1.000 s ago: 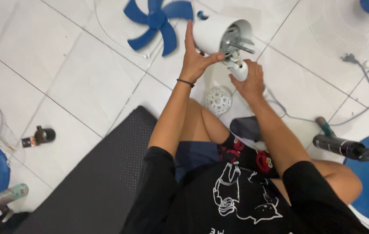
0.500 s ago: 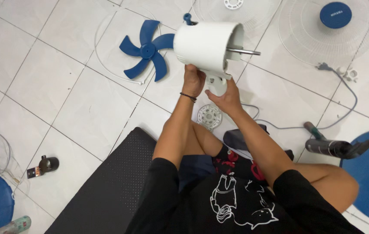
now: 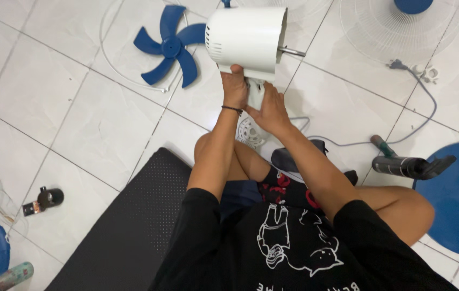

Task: The person assembles an electric fan by attaching the motor housing to the control base, then securing the rear grille with a screwdriver. The person uses a screwdriver to tighten the central screw on the rear grille.

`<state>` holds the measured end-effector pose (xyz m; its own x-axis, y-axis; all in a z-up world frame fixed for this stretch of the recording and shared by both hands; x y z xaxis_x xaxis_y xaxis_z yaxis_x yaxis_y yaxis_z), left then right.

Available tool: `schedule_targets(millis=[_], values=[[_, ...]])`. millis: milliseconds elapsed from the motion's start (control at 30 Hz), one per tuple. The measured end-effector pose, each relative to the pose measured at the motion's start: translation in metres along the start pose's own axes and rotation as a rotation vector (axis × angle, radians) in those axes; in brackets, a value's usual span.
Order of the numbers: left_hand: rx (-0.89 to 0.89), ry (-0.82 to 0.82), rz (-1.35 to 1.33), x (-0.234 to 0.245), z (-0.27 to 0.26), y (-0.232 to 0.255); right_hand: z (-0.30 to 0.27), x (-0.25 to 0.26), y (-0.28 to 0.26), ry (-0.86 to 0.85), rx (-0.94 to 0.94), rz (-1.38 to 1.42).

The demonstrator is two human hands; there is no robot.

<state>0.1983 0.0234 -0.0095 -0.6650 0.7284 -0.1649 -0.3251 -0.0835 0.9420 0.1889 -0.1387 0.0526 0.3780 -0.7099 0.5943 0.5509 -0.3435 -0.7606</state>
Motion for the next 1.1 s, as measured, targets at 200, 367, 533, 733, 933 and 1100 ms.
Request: schedule_targets(millis=[200, 367, 533, 733, 933, 1100], values=[[0.075, -0.138, -0.133, -0.006, 0.001, 0.008, 0.008, 0.007, -0.002, -0.027, 0.014, 0.053], [0.259, -0.207, -0.182, -0.016, 0.007, 0.008, 0.013, 0.02, -0.001, -0.049, -0.101, 0.137], [0.423, -0.092, -0.201, -0.015, 0.016, 0.007, 0.009, 0.034, -0.017, -0.047, -0.166, 0.212], [0.569, -0.051, -0.294, -0.011, 0.024, 0.007, 0.011, 0.044, -0.037, -0.095, -0.232, 0.131], [0.557, -0.08, -0.391, -0.016, 0.02, 0.037, 0.009, 0.046, -0.043, -0.112, -0.23, 0.092], [0.495, -0.095, -0.44, -0.022, 0.013, 0.048, 0.008, 0.046, -0.041, -0.083, -0.111, 0.033]])
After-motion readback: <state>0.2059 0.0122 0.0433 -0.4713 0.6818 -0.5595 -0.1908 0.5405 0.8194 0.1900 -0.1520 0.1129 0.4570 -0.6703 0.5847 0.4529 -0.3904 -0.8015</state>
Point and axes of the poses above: each hand's wrist, its own z-axis towards the middle knuckle, its own x-axis out of the back of the hand, y = z × x, the point moved 9 cm from there along z, towards the middle knuckle, and after that the axes turned 10 degrees about z, right-handed, at the moved point
